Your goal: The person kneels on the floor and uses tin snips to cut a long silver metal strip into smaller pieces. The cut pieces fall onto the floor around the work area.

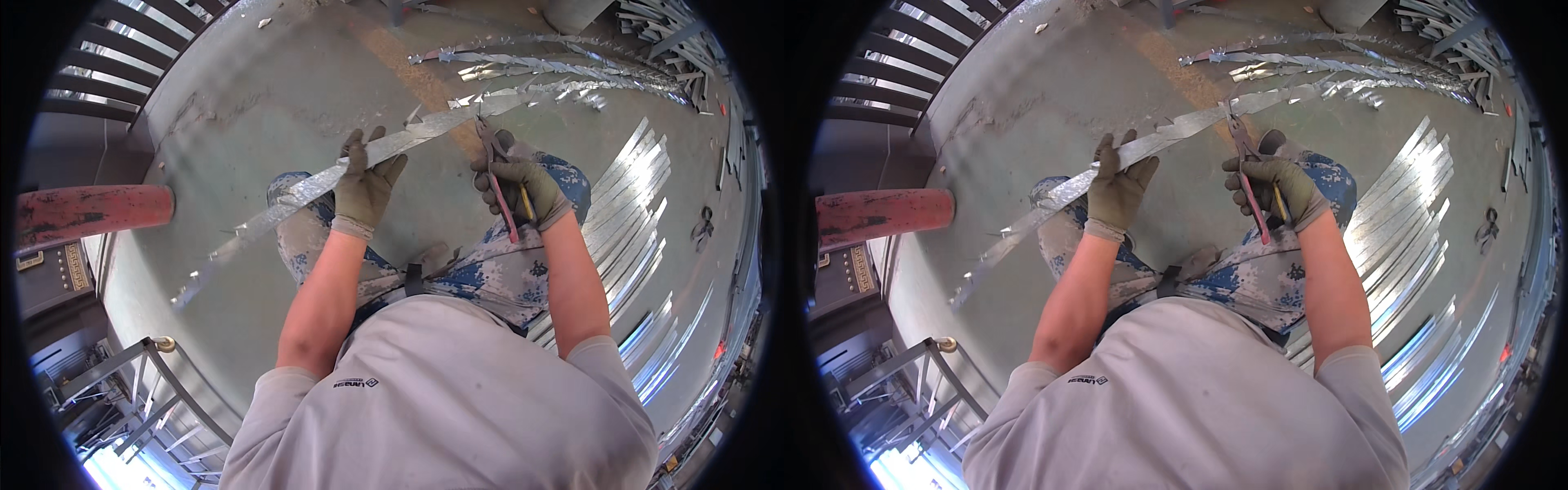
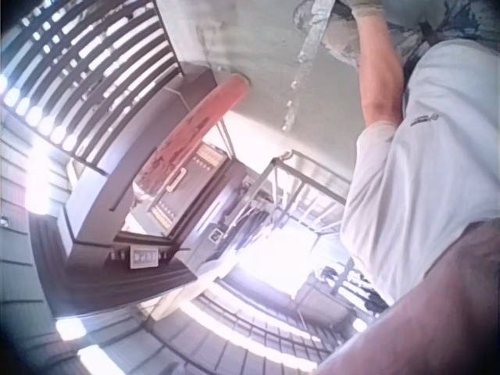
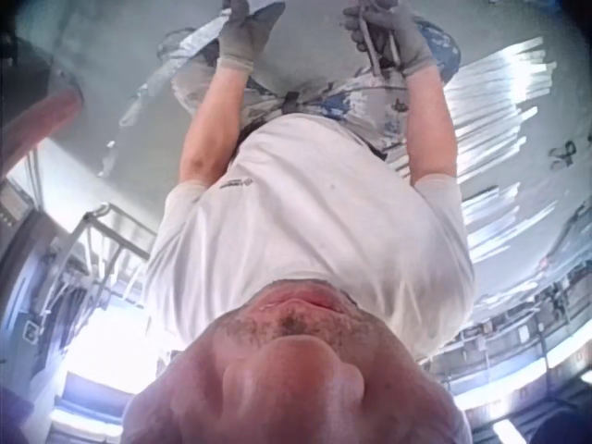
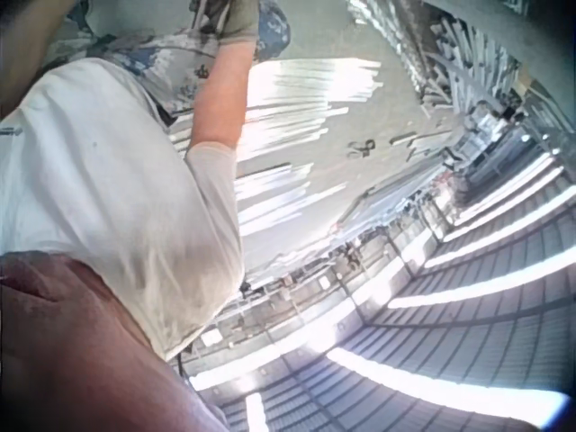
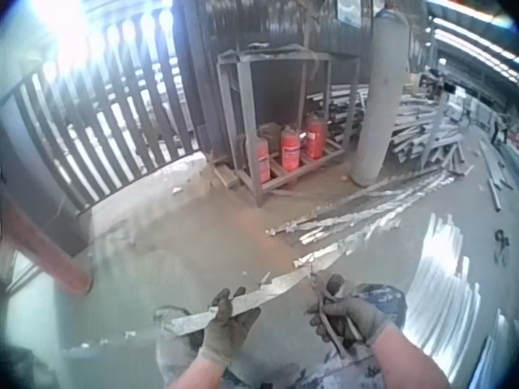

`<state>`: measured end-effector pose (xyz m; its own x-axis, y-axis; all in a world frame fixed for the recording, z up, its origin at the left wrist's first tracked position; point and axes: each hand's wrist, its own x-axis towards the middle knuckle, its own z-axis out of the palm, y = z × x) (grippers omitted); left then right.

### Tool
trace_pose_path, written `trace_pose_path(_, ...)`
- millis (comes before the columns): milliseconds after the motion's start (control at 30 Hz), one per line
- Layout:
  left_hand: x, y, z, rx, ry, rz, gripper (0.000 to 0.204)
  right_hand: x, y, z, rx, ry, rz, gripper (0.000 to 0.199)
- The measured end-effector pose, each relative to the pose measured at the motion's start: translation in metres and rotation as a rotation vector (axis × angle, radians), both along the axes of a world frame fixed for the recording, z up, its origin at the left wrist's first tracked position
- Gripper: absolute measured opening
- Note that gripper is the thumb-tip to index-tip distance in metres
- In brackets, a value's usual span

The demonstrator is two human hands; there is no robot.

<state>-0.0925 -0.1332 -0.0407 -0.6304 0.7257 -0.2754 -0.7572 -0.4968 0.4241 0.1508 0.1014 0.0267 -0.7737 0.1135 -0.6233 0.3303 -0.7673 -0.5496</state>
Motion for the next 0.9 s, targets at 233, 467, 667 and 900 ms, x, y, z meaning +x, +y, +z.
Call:
trace_pose_path(233, 0.008, 0.0, -0.013, -0.083, 0.014, -0.042, 0.036, -0.003, -0.003, -0.024, -0.068, -0.014, -0.037, 0.042)
trace_pose_path(467, 0.001, -0.001, -0.012, -0.091, 0.065, -0.051, 0.041, -0.004, -0.057, 0.004, -0.001, -0.033, -0.128, 0.043)
trace_pose_path(667, -0.001, -0.001, -0.015, -0.028, 0.059, -0.077, 0.044, -0.028, -0.099, -0.006, 0.289, -0.252, 0.069, 0.047)
trace_pose_path(900, 0.0, -0.005, -0.021, -0.047, 0.046, -0.097, 0.049, -0.049, -0.104, -0.026, 0.488, -0.35, 0.167, 0.046)
